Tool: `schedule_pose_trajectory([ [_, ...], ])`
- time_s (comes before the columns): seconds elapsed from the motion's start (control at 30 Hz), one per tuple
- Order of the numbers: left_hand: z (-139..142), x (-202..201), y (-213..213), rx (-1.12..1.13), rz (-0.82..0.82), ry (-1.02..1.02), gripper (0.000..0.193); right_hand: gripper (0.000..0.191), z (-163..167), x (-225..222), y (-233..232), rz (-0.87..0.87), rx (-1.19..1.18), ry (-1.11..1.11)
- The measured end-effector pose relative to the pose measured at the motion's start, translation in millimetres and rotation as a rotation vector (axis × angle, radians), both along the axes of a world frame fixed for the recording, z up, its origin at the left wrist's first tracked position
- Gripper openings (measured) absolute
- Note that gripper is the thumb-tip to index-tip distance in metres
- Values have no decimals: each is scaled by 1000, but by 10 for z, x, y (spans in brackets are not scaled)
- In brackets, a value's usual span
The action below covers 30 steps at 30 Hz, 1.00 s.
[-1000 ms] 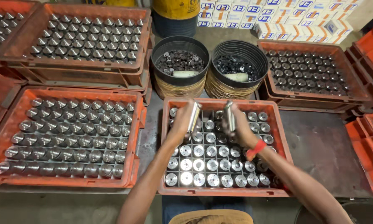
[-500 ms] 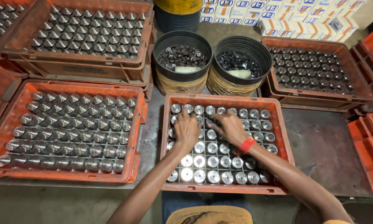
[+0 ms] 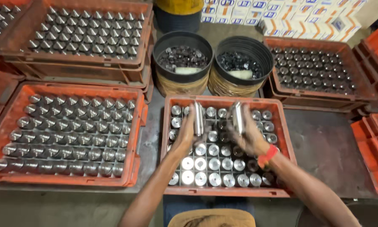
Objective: The person places small black circular components into the openings of many silver metal parts arranged in an orange crate. They then use a cylindrical tool to press the components into place and continue arranging the parts in the crate.
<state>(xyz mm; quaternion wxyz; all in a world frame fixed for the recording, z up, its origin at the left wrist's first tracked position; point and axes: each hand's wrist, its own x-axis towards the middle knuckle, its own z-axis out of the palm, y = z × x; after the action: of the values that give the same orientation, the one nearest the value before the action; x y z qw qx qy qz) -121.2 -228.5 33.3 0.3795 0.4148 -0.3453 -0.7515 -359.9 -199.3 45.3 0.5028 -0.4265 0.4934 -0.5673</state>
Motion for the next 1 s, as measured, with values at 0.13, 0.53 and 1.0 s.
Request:
schedule_pose_trajectory([
  [0.13, -174, -30, 123, -841, 11, -925, 51, 53, -142, 211, 182, 47, -238, 926],
  [0.53, -337, -1, 265, -1014, -66, -1235, 27, 31, -377, 206, 236, 143, -439, 1248],
  [1.0, -27, 245, 54, -900, 272, -618, 42, 43, 133, -158, 220, 36, -117, 158],
])
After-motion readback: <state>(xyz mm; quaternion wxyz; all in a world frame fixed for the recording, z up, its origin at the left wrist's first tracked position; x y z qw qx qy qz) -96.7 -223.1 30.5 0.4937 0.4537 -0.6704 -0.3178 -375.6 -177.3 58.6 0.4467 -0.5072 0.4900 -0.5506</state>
